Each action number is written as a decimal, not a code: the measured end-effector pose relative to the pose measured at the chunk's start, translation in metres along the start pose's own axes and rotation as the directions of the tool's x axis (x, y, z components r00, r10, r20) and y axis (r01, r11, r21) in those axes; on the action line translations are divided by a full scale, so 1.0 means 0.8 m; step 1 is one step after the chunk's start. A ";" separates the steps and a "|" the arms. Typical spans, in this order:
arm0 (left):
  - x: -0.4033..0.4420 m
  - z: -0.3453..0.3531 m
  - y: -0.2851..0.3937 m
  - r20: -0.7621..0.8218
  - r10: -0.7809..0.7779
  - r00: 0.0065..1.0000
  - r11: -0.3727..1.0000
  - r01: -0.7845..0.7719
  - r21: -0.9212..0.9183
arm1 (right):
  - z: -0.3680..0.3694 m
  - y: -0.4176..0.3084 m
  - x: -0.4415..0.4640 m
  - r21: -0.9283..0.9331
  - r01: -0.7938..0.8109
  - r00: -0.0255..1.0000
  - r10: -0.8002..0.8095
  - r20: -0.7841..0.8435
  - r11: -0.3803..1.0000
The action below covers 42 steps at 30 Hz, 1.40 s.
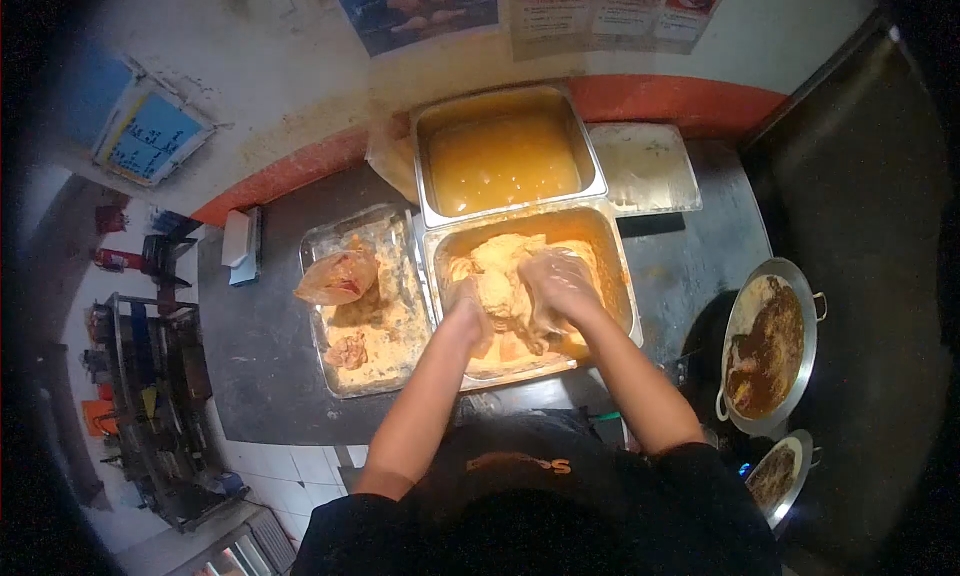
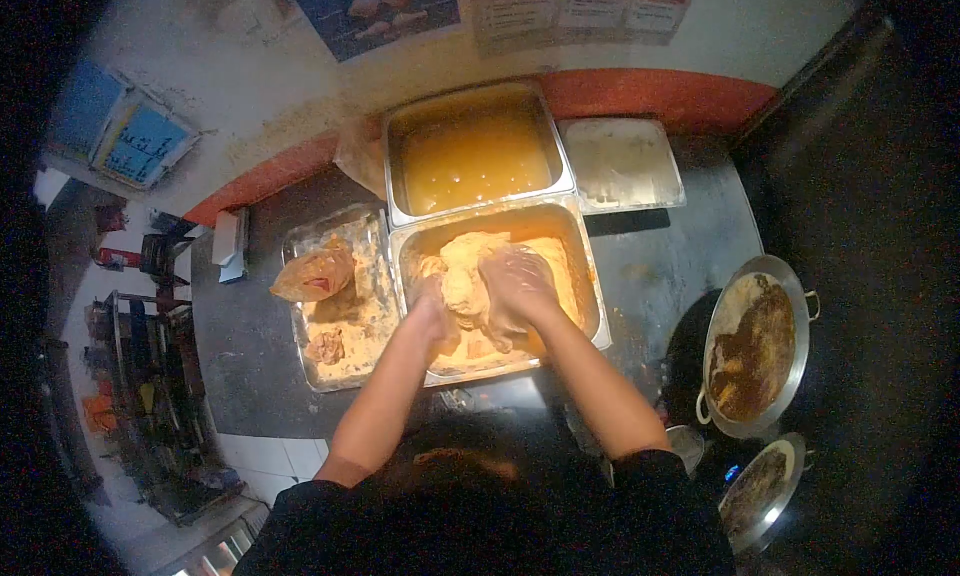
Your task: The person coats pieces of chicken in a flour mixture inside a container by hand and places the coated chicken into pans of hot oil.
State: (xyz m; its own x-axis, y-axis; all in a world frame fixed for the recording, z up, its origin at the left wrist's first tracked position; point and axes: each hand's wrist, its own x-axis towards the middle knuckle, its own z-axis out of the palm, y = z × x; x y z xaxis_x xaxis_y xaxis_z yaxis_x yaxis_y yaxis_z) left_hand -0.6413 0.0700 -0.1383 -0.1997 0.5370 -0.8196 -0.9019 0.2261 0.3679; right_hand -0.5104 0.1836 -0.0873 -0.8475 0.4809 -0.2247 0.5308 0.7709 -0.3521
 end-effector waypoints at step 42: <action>-0.011 0.021 0.029 0.085 0.022 0.996 0.965 -0.043 0.258 | 0.011 -0.002 -0.018 0.538 -0.266 0.961 0.262 0.085 0.800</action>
State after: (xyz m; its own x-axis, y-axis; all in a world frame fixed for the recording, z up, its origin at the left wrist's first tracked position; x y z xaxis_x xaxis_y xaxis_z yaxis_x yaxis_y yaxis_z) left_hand -0.6539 0.0843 -0.1153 -0.1859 0.6093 -0.7708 -0.7632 0.4046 0.5039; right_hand -0.4990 0.1719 -0.0917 -0.6754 0.6288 -0.3854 0.6519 0.2647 -0.7107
